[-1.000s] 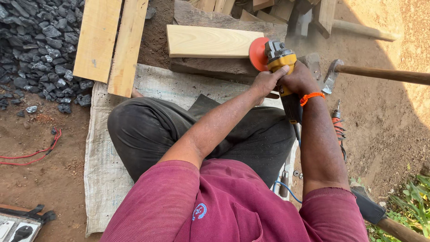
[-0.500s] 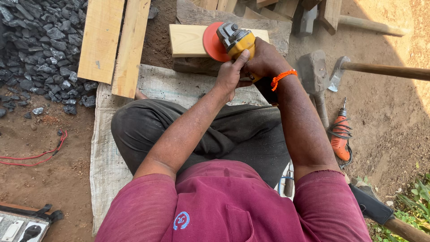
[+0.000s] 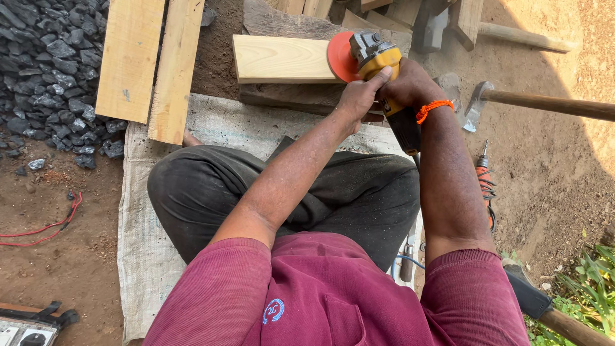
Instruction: The person sits cross-legged on a sack and uses a handheld angle grinder with a sanding disc to smooth the surfaces of wooden planks. They hold each plank with one hand and move the grinder along the face and edges, then set the finished plank aside.
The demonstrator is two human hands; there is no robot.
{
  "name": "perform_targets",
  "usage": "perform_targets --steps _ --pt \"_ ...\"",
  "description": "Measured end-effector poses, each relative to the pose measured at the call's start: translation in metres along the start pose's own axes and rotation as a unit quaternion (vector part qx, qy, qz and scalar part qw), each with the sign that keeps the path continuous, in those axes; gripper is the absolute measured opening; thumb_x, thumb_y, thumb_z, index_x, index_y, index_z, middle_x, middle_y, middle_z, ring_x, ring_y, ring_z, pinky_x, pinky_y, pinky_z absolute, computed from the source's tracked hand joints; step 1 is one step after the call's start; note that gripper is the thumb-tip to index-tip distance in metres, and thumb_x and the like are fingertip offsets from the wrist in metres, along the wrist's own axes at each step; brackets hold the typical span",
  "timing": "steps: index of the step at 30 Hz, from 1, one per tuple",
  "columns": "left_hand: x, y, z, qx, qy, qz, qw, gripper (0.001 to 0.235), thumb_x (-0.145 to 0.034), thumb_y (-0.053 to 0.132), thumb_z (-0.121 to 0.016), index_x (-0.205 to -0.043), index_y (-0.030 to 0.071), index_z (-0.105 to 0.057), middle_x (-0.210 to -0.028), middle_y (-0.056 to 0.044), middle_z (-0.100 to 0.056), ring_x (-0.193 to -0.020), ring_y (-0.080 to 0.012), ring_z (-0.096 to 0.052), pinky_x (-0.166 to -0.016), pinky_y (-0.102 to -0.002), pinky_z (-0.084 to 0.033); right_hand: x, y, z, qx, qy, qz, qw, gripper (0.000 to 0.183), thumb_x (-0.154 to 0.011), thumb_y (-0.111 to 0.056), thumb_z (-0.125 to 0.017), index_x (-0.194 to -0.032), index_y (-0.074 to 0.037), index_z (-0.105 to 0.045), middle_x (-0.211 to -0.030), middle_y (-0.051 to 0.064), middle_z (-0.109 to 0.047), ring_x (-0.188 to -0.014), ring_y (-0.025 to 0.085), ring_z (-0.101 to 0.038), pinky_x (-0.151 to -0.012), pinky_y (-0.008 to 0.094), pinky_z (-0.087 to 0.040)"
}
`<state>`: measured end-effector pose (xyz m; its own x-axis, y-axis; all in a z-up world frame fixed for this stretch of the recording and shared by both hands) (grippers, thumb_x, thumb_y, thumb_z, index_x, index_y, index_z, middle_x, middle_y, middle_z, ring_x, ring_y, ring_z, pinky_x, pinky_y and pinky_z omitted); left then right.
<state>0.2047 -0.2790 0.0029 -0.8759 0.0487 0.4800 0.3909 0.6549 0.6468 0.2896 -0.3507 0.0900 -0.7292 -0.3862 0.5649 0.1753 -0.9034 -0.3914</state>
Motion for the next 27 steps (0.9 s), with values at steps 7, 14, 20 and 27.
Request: perform_targets --steps 7,14,20,27 --pt "-0.014 -0.003 -0.014 -0.017 -0.003 0.026 1.0 0.075 -0.08 0.067 -0.066 -0.115 0.0 -0.068 -0.1 -0.012 -0.069 -0.085 -0.0236 -0.072 -0.064 -0.039 -0.064 -0.008 0.025 0.009 -0.024 0.024 -0.031 0.999 0.049 -0.078 -0.017 -0.079 -0.123 -0.002 -0.065 -0.108 0.013 -0.074 -0.095 0.025 -0.073 -0.083 0.041 -0.06" --pt "-0.025 -0.015 -0.032 -0.021 -0.029 0.025 0.999 0.078 -0.082 0.065 -0.067 -0.124 0.0 -0.065 -0.107 -0.013 -0.071 -0.093 -0.0243 -0.073 -0.072 -0.043 -0.066 0.0 0.047 0.013 -0.048 0.031 -0.033 0.998 0.047 -0.08 -0.018 -0.076 -0.123 -0.003 -0.067 -0.107 0.012 -0.075 -0.093 0.024 -0.073 -0.081 0.04 -0.059" --pt "-0.02 -0.032 -0.052 -0.022 -0.057 0.044 0.997 0.078 -0.08 0.065 -0.066 -0.127 0.003 -0.062 -0.107 -0.013 -0.071 -0.094 -0.0282 -0.073 -0.074 -0.044 -0.065 0.019 0.073 0.014 -0.051 0.045 -0.069 0.995 0.048 -0.077 -0.019 -0.079 -0.121 -0.002 -0.067 -0.105 0.013 -0.076 -0.09 0.024 -0.074 -0.08 0.041 -0.061" --pt "0.001 -0.059 -0.054 -0.042 -0.042 0.046 0.997 0.076 -0.081 0.066 -0.066 -0.12 0.001 -0.066 -0.108 -0.014 -0.071 -0.094 -0.0263 -0.072 -0.072 -0.044 -0.064 0.056 0.063 0.001 -0.026 0.075 -0.024 0.997 0.052 -0.072 -0.022 -0.082 -0.119 -0.004 -0.069 -0.104 0.013 -0.076 -0.093 0.025 -0.074 -0.082 0.04 -0.057"
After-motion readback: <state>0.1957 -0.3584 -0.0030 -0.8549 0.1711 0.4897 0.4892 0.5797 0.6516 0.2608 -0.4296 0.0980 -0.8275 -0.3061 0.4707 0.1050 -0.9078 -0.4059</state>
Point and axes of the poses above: each hand's wrist, its own x-axis away from the middle knuckle, its own z-axis out of the back of the hand, y = z × x, the point moved 5 cm from there along -x, towards the middle knuckle
